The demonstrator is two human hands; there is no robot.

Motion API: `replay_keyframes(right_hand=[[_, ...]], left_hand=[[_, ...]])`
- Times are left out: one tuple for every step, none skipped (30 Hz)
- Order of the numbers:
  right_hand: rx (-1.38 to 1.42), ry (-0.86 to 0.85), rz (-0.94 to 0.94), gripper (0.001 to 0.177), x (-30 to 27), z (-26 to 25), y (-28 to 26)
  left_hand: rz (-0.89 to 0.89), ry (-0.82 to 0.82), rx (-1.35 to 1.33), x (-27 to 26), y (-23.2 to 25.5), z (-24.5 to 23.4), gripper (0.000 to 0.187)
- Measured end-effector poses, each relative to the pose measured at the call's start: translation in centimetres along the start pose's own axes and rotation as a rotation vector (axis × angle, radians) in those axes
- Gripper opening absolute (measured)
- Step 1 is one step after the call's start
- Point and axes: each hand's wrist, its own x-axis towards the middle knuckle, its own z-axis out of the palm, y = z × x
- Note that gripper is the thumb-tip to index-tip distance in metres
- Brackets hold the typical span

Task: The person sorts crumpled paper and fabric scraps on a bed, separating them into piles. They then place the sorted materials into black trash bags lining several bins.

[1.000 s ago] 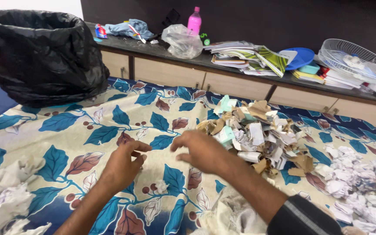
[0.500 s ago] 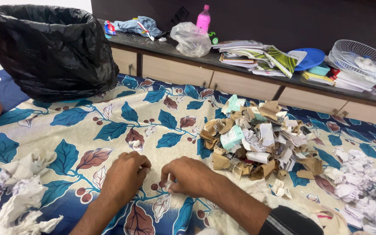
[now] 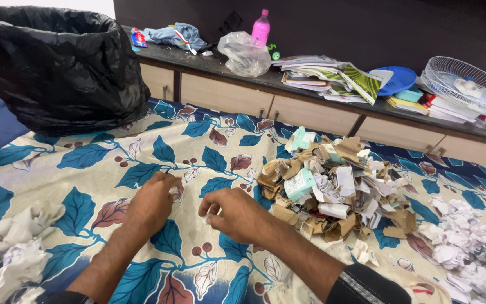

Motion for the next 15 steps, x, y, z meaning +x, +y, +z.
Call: replay_keyframes(right_hand=[[0.023, 0.011, 0.02, 0.023, 0.1, 0.0, 0.2], [0.047, 0.019, 0.037, 0.022, 0.2, 0.1, 0.3], [0.072, 0.028, 0.054, 0.022, 0.2, 0.3, 0.5], [0.075, 0.051, 0.047, 0.022, 0.4, 0.4, 0.6], [0.078, 0.074, 0.039, 0.022, 0.5, 0.5, 0.8], [0.08, 0.098, 0.032, 0.022, 0.5, 0.5, 1.0], [0.085, 0.113, 0.045, 0.022, 0.6, 0.4, 1.2], [0.089, 0.13, 0.06, 0.022, 0.6, 0.3, 1.4], [0.092, 0.146, 0.075, 0.022, 0.6, 0.2, 1.5], [0.097, 0.18, 0.088, 0.022, 0.6, -0.1, 1.7], [0.101, 0.215, 0.102, 0.022, 0.5, -0.4, 1.9], [0.106, 0.253, 0.116, 0.022, 0.4, -0.7, 2.1], [0.166, 0.253, 0.146, 0.022, 0.3, -1.1, 2.2], [0.225, 0.254, 0.179, 0.024, 0.2, -1.5, 2.4], [0.285, 0.255, 0.211, 0.027, 0.0, -2.0, 2.6]], left_hand=[[-0.025, -0.02, 0.005, 0.2, -0.1, 0.3, 0.027], [-0.052, -0.041, 0.013, 0.2, -0.2, 0.5, 0.025], [-0.08, -0.062, 0.021, 0.2, -0.2, 0.6, 0.024], [-0.079, -0.053, 0.004, 0.1, -0.2, 0.6, 0.021], [-0.078, -0.044, -0.013, -0.2, 0.0, 0.5, 0.019], [-0.076, -0.033, -0.03, -0.3, 0.3, 0.4, 0.016], [-0.115, -0.063, -0.098, -0.4, 0.6, 0.2, 0.017], [-0.153, -0.093, -0.168, -0.4, 1.0, 0.0, 0.017], [-0.19, -0.123, -0.238, -0.4, 1.5, -0.1, 0.019], [-0.222, -0.153, -0.354, -0.4, 2.1, -0.3, 0.019], [-0.253, -0.183, -0.469, -0.3, 2.7, -0.4, 0.02], [-0.281, -0.215, -0.585, 0.0, 3.3, -0.5, 0.022], [-0.288, -0.221, -0.668, 0.2, 4.0, -0.5, 0.022], [-0.294, -0.23, -0.753, 0.5, 4.8, -0.5, 0.022], [-0.299, -0.239, -0.837, 0.7, 5.5, -0.4, 0.023]])
